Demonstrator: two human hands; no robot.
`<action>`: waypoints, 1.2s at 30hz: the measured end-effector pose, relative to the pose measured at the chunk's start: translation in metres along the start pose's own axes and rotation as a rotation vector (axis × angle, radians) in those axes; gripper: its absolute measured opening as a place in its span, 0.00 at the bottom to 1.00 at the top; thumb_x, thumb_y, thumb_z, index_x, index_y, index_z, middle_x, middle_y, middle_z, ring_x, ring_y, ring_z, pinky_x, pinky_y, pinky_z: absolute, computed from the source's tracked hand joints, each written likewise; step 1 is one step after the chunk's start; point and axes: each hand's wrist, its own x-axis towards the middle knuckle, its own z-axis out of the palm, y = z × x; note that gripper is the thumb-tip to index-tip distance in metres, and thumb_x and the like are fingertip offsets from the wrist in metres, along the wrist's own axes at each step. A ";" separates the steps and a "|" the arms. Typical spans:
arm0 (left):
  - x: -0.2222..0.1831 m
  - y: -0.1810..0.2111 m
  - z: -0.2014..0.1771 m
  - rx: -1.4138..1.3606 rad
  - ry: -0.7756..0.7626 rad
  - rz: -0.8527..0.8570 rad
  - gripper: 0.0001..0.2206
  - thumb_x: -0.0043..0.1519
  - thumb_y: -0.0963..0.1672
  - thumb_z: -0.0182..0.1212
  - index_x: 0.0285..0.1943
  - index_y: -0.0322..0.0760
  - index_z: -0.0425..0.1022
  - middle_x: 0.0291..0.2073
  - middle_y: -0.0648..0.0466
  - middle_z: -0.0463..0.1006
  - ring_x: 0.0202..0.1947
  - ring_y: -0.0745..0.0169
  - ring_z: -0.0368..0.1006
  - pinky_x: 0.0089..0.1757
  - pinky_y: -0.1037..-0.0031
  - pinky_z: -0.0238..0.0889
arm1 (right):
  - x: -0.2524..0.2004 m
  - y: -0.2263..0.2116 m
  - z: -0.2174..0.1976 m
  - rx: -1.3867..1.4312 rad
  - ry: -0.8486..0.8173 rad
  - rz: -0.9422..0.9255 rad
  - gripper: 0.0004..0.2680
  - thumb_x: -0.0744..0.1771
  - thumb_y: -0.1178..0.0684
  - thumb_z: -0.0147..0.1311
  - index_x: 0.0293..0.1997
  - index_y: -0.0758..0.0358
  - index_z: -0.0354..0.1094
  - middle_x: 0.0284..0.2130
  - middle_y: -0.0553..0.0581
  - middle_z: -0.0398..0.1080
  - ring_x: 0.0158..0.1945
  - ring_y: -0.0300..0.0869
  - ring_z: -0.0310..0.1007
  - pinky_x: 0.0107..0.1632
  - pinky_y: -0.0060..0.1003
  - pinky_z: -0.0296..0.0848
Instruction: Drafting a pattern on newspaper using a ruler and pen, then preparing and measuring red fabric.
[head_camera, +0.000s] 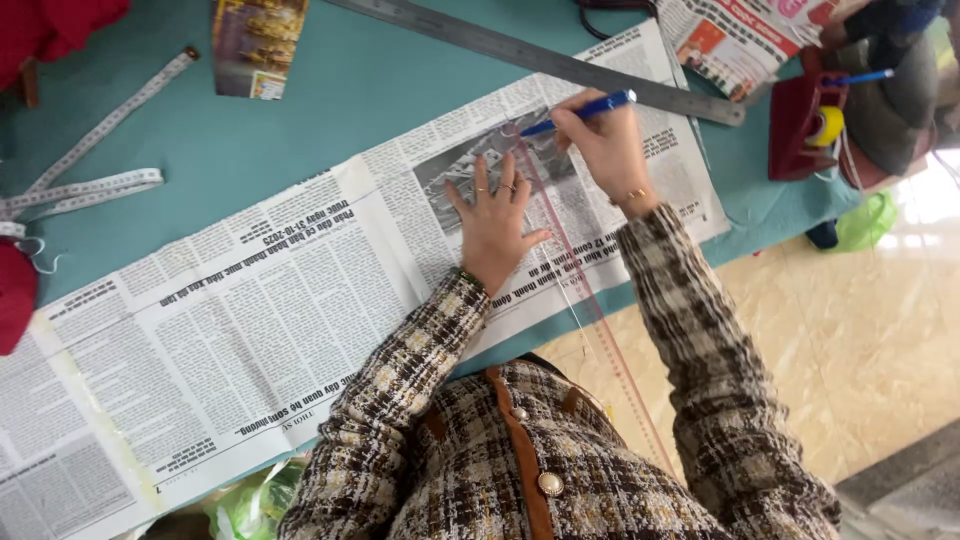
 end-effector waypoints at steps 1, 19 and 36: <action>0.002 0.002 -0.008 0.003 0.003 -0.010 0.42 0.48 0.67 0.68 0.63 0.43 0.68 0.74 0.48 0.56 0.73 0.28 0.47 0.56 0.17 0.47 | 0.010 0.002 0.003 0.002 -0.010 -0.004 0.03 0.72 0.59 0.54 0.42 0.66 0.68 0.26 0.55 0.72 0.28 0.38 0.74 0.37 0.30 0.78; 0.009 0.006 -0.023 0.130 -0.259 -0.041 0.37 0.55 0.68 0.55 0.63 0.50 0.65 0.78 0.52 0.48 0.75 0.31 0.43 0.58 0.23 0.51 | 0.057 0.030 0.016 -0.474 -0.166 -0.016 0.06 0.72 0.55 0.56 0.38 0.63 0.71 0.26 0.52 0.73 0.22 0.32 0.64 0.24 0.24 0.65; 0.001 0.007 -0.020 0.155 0.038 -0.040 0.40 0.46 0.69 0.63 0.59 0.49 0.68 0.73 0.46 0.57 0.72 0.33 0.53 0.57 0.24 0.57 | 0.085 0.095 -0.065 -0.983 -0.206 -0.117 0.19 0.68 0.45 0.63 0.62 0.64 0.65 0.51 0.67 0.65 0.50 0.58 0.69 0.49 0.55 0.75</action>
